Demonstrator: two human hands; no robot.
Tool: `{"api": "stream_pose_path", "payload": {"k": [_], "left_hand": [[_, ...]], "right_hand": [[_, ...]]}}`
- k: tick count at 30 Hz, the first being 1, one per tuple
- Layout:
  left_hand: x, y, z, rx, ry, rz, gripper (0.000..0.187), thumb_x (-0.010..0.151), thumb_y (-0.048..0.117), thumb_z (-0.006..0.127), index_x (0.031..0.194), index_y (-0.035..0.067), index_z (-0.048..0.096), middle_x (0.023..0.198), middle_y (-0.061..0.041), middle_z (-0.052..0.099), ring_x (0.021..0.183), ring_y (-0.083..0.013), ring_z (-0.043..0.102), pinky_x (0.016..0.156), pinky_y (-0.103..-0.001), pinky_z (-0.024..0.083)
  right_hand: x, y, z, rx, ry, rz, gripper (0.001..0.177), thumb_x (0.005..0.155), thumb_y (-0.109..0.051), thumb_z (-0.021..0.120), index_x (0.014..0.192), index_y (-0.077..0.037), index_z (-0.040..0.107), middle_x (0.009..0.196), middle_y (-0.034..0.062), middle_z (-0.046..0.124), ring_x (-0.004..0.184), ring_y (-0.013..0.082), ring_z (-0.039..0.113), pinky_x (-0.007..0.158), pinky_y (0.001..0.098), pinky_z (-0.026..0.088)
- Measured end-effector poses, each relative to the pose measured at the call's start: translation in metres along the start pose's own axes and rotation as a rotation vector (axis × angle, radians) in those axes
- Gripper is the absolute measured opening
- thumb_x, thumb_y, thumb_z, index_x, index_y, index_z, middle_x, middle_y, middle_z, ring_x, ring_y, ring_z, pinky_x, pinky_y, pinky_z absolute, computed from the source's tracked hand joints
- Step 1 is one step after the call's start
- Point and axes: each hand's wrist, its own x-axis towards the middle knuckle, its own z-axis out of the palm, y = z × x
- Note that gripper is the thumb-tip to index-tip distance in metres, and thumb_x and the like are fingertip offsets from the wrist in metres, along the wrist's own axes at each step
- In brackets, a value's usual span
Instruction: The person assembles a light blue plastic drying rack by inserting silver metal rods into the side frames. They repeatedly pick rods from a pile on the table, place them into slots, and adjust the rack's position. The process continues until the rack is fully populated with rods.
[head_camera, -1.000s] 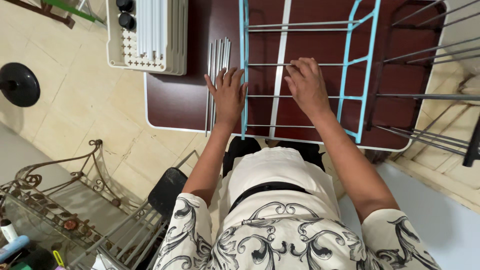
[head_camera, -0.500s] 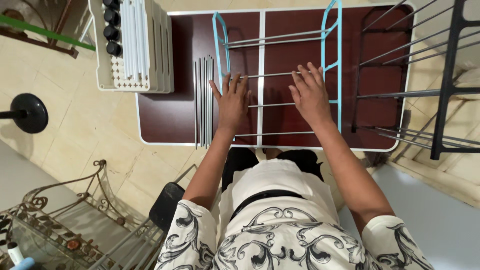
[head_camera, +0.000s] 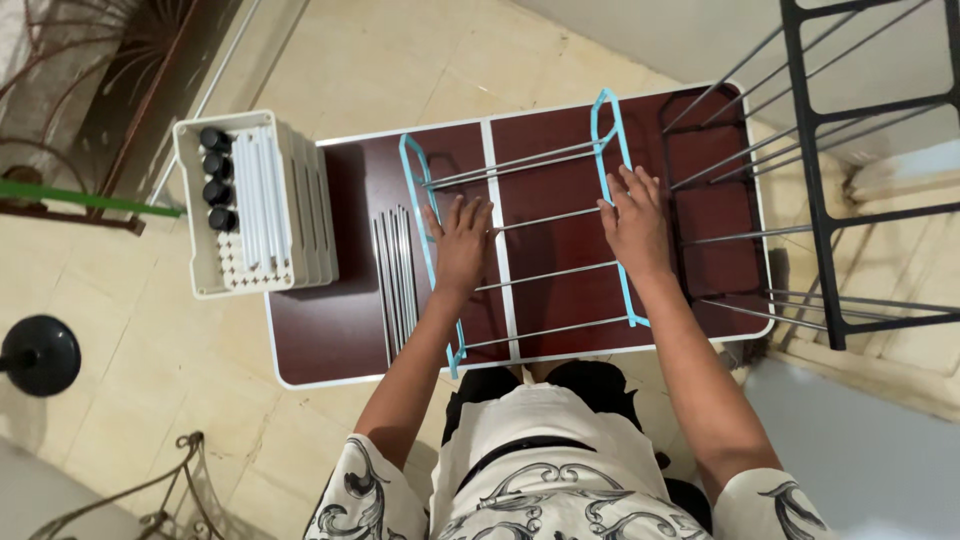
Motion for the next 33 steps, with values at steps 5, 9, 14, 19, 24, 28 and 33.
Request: {"api": "stream_pose_path", "payload": {"k": [5,9,14,19,24,28,33], "left_hand": [[0.035,0.003,0.009,-0.028,-0.026,0.055,0.045,0.101,0.029,0.060,0.143,0.011,0.058,0.145,-0.011,0.056,0.147,-0.0329,0.040,0.121,-0.073,0.001],[0.060,0.011,0.026,-0.042,-0.054,0.092,0.045,0.100,0.027,0.061,0.142,0.011,0.058,0.143,-0.008,0.057,0.143,-0.0324,0.043,0.120,-0.074,0.005],[0.091,0.027,0.060,-0.074,-0.134,0.083,0.047,0.099,0.026,0.063,0.142,0.012,0.056,0.142,-0.008,0.056,0.140,-0.0319,0.044,0.119,-0.072,0.013],[0.113,0.040,0.098,-0.117,-0.220,0.061,0.048,0.100,0.025,0.062,0.145,0.012,0.053,0.145,-0.009,0.055,0.141,-0.0310,0.044,0.121,-0.066,0.022],[0.140,0.052,0.129,-0.055,-0.229,0.082,0.051,0.096,0.023,0.063,0.145,0.012,0.052,0.149,-0.010,0.052,0.142,-0.0325,0.043,0.119,-0.063,0.025],[0.162,0.058,0.148,-0.106,-0.258,0.053,0.050,0.097,0.023,0.063,0.144,0.013,0.051,0.146,-0.008,0.054,0.140,-0.0317,0.044,0.118,-0.064,0.025],[0.182,0.064,0.166,-0.197,-0.281,0.015,0.040,0.097,0.022,0.063,0.136,0.014,0.060,0.128,-0.009,0.066,0.124,-0.0313,0.058,0.112,-0.057,0.037]], "right_hand": [[0.016,0.020,0.006,0.008,0.002,0.084,0.045,0.104,-0.017,0.064,0.143,0.005,0.058,0.151,0.0245,0.053,0.144,0.0420,0.044,0.122,0.0522,0.033],[0.029,0.036,0.015,0.006,-0.009,0.109,0.048,0.105,-0.016,0.063,0.147,0.006,0.053,0.151,0.0250,0.052,0.143,0.0426,0.047,0.123,0.0519,0.034],[0.051,0.057,0.027,0.098,-0.051,0.195,0.053,0.102,-0.015,0.065,0.148,0.007,0.051,0.147,0.0271,0.055,0.136,0.0431,0.052,0.118,0.0501,0.037],[0.071,0.082,0.045,0.319,-0.089,0.374,0.059,0.098,-0.017,0.068,0.149,0.004,0.048,0.142,0.0264,0.059,0.132,0.0384,0.059,0.111,0.0421,0.048],[0.086,0.098,0.058,0.422,-0.133,0.348,0.060,0.100,-0.017,0.070,0.149,0.007,0.047,0.142,0.0290,0.058,0.131,0.0392,0.058,0.107,0.0414,0.048],[0.094,0.096,0.059,0.368,-0.170,0.376,0.056,0.096,-0.018,0.071,0.145,0.003,0.054,0.126,0.0261,0.068,0.118,0.0358,0.068,0.098,0.0405,0.053],[0.099,0.094,0.063,0.347,-0.250,0.463,0.038,0.095,-0.019,0.066,0.130,-0.004,0.067,0.103,0.0214,0.076,0.097,0.0369,0.074,0.085,0.0430,0.057]]}}
